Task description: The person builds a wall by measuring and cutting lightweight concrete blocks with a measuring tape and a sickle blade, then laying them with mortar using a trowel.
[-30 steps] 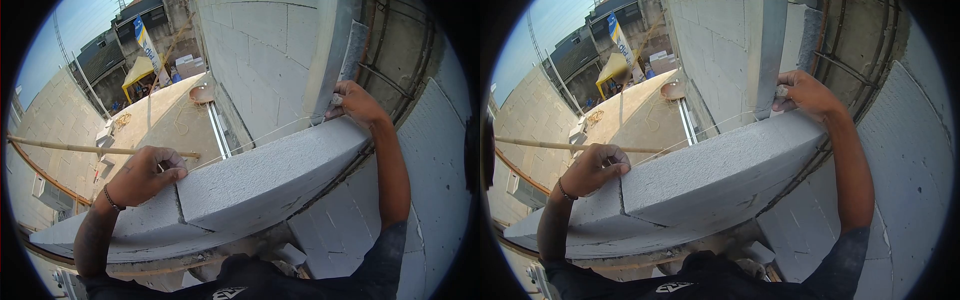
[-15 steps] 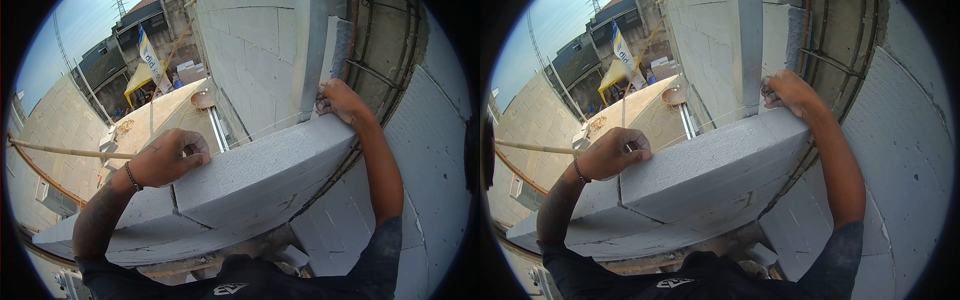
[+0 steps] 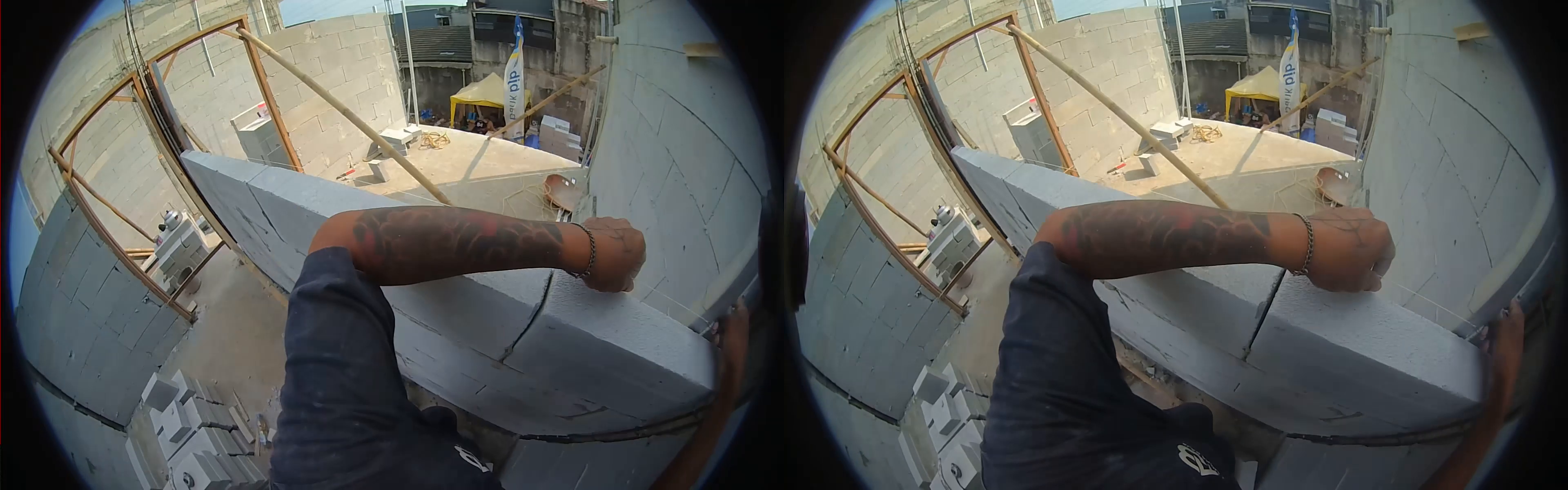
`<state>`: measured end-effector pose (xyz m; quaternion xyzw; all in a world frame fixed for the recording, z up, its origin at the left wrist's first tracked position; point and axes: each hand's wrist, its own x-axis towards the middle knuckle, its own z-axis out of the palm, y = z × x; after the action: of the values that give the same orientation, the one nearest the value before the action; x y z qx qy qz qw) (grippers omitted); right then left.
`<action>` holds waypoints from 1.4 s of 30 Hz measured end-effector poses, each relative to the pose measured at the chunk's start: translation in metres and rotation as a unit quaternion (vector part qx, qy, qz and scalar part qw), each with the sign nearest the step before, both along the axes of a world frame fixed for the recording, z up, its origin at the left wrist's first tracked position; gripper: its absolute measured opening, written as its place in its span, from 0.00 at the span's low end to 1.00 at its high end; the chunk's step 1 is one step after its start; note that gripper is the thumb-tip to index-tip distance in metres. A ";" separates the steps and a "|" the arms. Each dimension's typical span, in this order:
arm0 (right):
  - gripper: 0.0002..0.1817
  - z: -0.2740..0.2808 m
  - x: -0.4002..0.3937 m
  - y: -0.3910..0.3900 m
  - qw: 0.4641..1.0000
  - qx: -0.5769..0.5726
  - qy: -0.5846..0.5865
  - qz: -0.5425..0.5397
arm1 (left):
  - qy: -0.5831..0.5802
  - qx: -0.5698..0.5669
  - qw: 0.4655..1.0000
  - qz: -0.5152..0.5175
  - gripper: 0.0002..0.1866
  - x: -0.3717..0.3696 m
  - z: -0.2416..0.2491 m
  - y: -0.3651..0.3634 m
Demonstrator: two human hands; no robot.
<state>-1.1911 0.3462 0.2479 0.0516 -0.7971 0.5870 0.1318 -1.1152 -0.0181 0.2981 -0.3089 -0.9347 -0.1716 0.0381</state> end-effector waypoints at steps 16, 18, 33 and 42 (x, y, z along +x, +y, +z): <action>0.05 0.042 0.037 -0.029 0.996 -0.006 -0.060 0.067 | -0.039 0.074 0.992 -0.093 0.13 -0.023 -0.002 0.065; 0.06 0.038 0.034 -0.034 0.994 0.076 -0.063 0.054 | -0.051 0.092 0.988 -0.113 0.16 -0.033 0.003 0.078; 0.10 0.025 0.032 -0.038 0.922 0.363 0.072 -0.113 | -0.418 0.194 0.874 -0.153 0.17 -0.134 0.011 0.116; 0.10 0.017 0.038 -0.039 0.884 0.442 0.056 -0.139 | -0.436 0.140 0.868 -0.192 0.06 -0.166 -0.006 0.153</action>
<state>-1.1535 0.3071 0.2644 0.0260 -0.9644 0.1454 0.2195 -1.2810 0.1347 0.2921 -0.3678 -0.7444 -0.4215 -0.3645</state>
